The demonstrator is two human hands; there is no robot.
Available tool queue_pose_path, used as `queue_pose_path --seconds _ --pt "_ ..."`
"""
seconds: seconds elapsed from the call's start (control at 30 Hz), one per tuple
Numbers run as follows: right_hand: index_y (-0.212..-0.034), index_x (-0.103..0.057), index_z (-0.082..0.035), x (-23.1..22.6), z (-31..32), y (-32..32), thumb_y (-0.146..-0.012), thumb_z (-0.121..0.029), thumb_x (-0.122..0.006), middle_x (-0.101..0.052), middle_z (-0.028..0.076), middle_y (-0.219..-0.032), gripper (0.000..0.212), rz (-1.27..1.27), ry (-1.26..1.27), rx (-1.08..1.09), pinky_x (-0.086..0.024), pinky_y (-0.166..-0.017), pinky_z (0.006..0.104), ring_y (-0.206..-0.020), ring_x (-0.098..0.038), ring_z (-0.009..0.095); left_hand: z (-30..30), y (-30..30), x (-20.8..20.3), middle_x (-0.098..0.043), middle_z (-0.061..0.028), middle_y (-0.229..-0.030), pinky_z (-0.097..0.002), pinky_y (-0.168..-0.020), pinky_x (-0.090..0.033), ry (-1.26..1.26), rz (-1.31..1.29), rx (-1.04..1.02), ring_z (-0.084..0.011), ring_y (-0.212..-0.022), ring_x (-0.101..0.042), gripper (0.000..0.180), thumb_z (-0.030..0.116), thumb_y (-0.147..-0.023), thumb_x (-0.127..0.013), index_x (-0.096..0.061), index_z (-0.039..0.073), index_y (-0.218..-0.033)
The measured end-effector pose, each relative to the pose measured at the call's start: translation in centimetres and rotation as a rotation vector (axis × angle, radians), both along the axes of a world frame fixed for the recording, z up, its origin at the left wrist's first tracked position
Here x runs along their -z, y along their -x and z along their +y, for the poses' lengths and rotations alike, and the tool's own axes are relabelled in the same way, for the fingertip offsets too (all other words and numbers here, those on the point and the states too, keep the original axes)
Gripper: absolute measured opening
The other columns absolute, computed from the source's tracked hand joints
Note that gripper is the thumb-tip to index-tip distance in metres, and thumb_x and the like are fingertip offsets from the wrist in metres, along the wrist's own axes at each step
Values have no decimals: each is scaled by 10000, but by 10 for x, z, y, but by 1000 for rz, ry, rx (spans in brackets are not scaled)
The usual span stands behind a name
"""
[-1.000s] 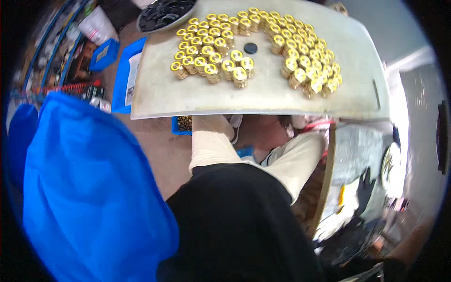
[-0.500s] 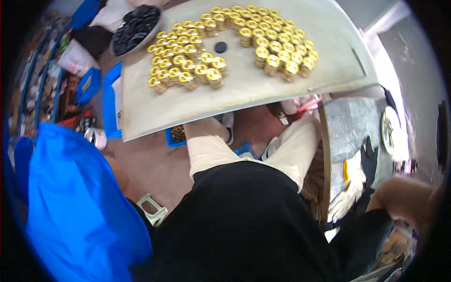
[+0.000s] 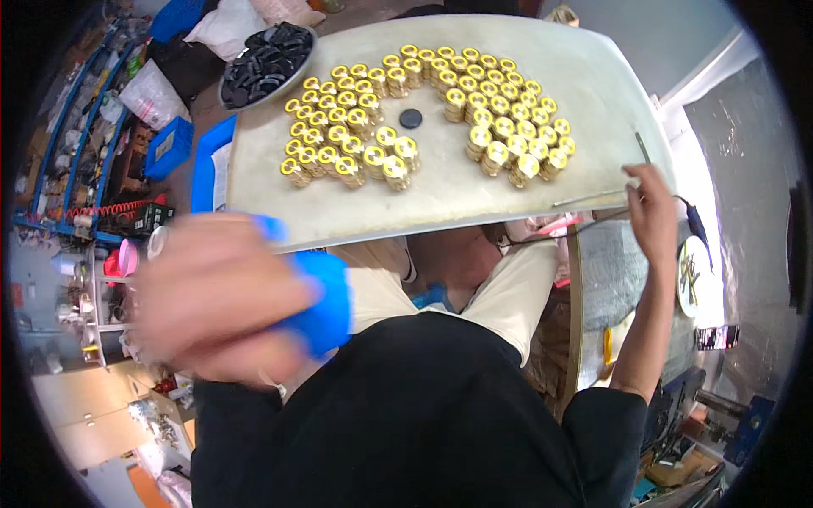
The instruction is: The person assembles small cylindrical metal containers by manually pressing plastic caps onto them, wearing a blue glove.
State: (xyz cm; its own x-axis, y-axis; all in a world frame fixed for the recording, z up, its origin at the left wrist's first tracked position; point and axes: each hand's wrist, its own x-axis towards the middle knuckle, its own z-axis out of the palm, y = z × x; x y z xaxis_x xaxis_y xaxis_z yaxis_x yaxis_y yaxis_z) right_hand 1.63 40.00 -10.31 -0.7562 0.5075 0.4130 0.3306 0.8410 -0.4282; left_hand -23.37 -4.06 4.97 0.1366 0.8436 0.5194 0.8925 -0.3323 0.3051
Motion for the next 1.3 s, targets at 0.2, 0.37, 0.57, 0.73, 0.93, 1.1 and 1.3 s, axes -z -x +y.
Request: queue_pose_path --seconds 0.2,0.37,0.57,0.73,0.93,1.1,1.3 --pt "-1097 -656 -41 88 31 -23 -889 -3 -625 -622 148 -1110 214 -190 63 43 -512 -804 434 -916 -643 393 38 -36 225 -729 -84 -849 -314 -693 -543 245 -841 -181 -188 -753 -701 136 128 -920 -742 -727 -2 -955" --pt "-1007 -620 -37 106 48 -31 -900 -46 -630 -606 161 -1011 108 -298 -9 86 -500 -794 466 -926 -629 407 12 -70 268 -726 -56 -845 -284 -748 -526 466 -1102 -249 -111 -800 -667 159 158 -958 -705 -725 1 -955" --pt "-976 -638 -17 122 59 -22 -934 -133 -626 -624 187 -984 124 -160 63 -6 -503 -811 449 -913 -635 401 -10 -82 291 -742 -53 -865 -281 -759 -532 522 -1102 -375 -108 -815 -676 162 165 -955 -709 -746 7 -955" --pt "-902 -689 1 117 65 -40 -911 -133 -668 -638 172 -942 135 -234 49 76 -509 -772 427 -859 -645 370 11 -90 301 -758 -79 -865 -298 -757 -540 463 -1119 -249 -142 -806 -704 162 171 -940 -719 -762 14 -943" --pt "-901 -695 15 117 89 -62 -912 -139 -735 -658 102 -834 160 103 23 403 -508 -711 335 -740 -622 201 26 -91 304 -753 -95 -872 -327 -745 -547 447 -1036 -186 -180 -798 -716 170 175 -950 -708 -725 10 -985" --pt "-927 -695 10 120 83 -111 -894 -90 -711 -690 69 -847 106 152 88 490 -515 -735 292 -751 -604 121 19 -83 324 -751 -119 -888 -358 -748 -550 441 -1037 -280 -271 -819 -734 173 203 -940 -704 -727 35 -977" --pt "-1021 -652 4 134 42 -156 -834 45 -635 -650 115 -942 191 -11 -58 316 -532 -767 321 -818 -659 217 16 -76 363 -756 -105 -890 -334 -777 -554 479 -1073 -275 -215 -823 -729 176 187 -948 -704 -727 17 -983"
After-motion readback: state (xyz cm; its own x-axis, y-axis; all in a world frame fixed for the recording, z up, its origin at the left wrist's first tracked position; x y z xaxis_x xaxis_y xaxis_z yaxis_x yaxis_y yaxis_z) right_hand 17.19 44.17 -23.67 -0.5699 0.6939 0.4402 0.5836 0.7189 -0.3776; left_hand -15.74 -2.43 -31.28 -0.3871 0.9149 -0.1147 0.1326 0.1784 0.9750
